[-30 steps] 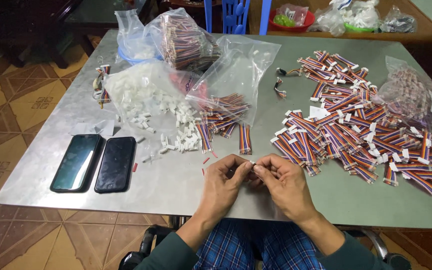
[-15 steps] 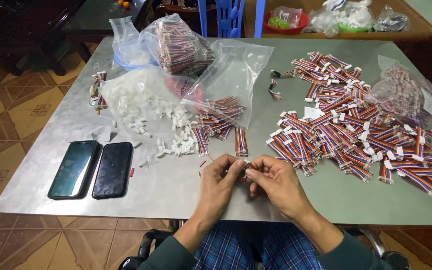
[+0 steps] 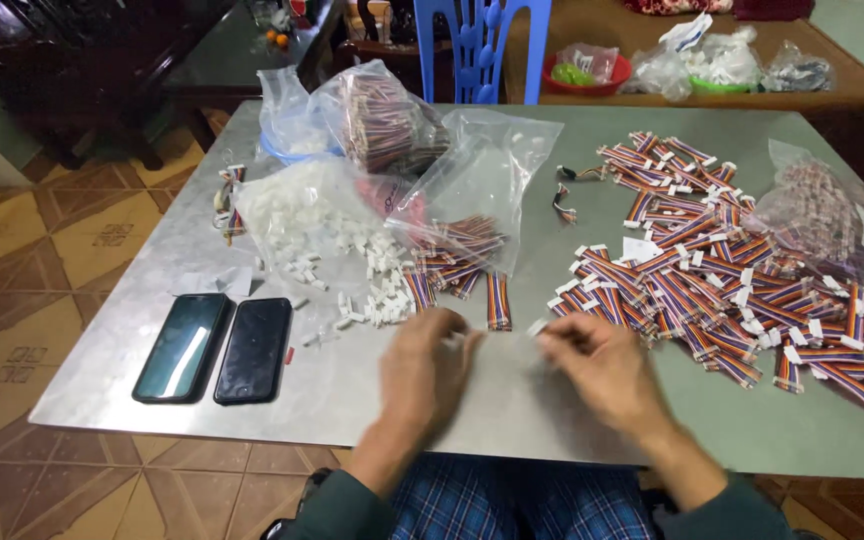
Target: Assembling small ribbon cables by manually attaching plastic connectors to the ends
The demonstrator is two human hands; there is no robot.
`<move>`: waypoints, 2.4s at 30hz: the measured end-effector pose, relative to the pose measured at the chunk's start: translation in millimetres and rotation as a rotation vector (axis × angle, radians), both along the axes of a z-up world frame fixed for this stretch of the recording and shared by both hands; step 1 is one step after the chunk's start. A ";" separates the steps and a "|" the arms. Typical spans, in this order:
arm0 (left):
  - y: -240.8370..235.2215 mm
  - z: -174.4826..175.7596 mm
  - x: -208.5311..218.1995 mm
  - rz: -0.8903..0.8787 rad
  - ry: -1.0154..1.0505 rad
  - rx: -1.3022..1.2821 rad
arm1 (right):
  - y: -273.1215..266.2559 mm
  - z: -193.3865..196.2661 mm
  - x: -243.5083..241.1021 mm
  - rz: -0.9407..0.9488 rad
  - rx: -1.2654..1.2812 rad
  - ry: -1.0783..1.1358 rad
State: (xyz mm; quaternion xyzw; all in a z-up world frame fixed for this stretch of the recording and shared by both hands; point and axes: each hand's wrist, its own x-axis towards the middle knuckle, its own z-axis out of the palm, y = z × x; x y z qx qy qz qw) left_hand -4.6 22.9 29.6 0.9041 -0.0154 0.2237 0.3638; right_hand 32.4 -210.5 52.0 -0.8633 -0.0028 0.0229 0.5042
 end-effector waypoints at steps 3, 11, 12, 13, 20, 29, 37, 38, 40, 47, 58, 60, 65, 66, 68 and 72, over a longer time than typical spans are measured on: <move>27.4 -12.2 15.2 0.206 0.088 0.237 | -26.4 21.5 13.6 -0.070 -0.516 -0.282; 37.2 -37.4 38.3 0.289 0.051 0.355 | -23.3 -11.2 18.7 0.132 -0.467 -0.574; 37.6 -36.9 40.4 0.329 0.102 0.299 | -19.0 -10.8 16.0 0.172 -0.464 -0.492; 39.1 -35.5 39.5 0.329 0.099 0.301 | -16.7 -14.0 15.5 0.170 -0.463 -0.494; 36.5 1.8 13.4 0.318 0.037 0.068 | -10.6 -25.2 12.2 0.228 -0.360 -0.565; -28.4 28.1 -29.8 -0.304 -0.064 -0.232 | 16.8 7.7 -11.3 0.360 -0.358 -0.939; -29.5 25.5 -32.6 -0.364 -0.357 0.108 | 16.0 -6.4 -11.0 -0.059 0.513 -0.067; -31.5 19.9 -31.2 -0.338 -0.382 0.139 | 16.6 -8.0 -10.7 -0.081 0.557 -0.005; -34.3 13.5 -29.1 -0.309 -0.405 0.169 | 18.5 -8.7 -12.4 -0.102 0.599 0.060; -46.3 3.6 -19.2 -0.327 0.104 -0.818 | 26.2 -1.6 -25.0 0.124 0.640 -0.042; -33.2 3.4 -14.3 -0.425 0.345 -0.714 | 16.5 -14.5 -12.1 0.151 0.693 0.029; -31.9 10.1 -15.7 -0.300 0.297 -0.729 | 16.0 -9.9 -12.1 0.165 0.664 0.036; -31.2 16.4 -18.2 -0.402 0.334 -0.740 | 15.2 -8.6 -13.7 0.174 0.632 -0.012; -31.0 16.5 -17.8 -0.399 0.358 -0.732 | 15.2 -11.0 -12.2 0.179 0.662 0.011; -30.9 19.0 -17.5 -0.415 0.346 -0.770 | 17.7 -11.4 -14.0 0.190 0.698 0.005; -26.1 15.3 -15.0 -0.485 0.380 -0.836 | 17.4 -28.2 -12.1 0.179 0.783 0.002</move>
